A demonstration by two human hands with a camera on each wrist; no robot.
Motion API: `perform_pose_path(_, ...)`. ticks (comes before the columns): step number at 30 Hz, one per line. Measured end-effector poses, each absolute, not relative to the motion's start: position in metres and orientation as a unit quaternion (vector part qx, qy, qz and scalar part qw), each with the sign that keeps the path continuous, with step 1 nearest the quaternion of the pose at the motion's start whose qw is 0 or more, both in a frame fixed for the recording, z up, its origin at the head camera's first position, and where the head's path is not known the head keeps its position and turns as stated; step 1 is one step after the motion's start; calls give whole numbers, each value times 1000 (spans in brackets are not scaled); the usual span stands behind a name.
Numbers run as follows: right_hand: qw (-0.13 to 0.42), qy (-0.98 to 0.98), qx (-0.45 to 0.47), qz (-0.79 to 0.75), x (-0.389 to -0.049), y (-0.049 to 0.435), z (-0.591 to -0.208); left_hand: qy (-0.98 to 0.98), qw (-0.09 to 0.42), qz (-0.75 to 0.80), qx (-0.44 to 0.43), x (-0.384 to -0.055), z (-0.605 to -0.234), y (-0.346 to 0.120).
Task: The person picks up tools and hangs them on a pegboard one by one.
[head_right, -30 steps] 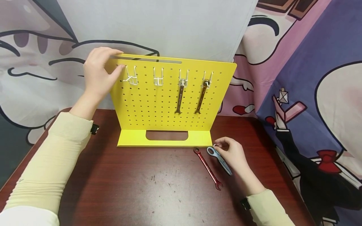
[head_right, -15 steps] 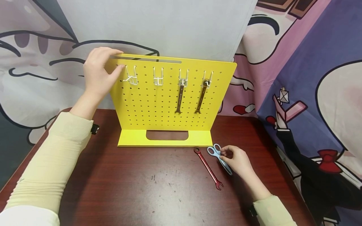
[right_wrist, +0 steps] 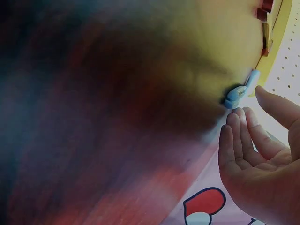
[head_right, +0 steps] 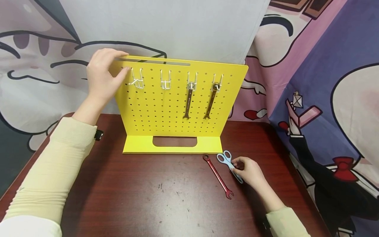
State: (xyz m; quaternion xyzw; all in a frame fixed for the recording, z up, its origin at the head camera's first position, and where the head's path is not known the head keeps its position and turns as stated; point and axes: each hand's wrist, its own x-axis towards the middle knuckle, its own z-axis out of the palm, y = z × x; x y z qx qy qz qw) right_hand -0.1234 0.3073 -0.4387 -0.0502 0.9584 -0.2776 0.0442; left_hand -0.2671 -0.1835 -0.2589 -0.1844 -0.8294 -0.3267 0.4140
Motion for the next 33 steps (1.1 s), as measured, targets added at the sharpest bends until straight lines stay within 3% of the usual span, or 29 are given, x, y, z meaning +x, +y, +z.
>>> perform_pose_path(33,28,968,-35,-246,-122,304,-447,-829,418,-322,-187,-268,-260,-184)
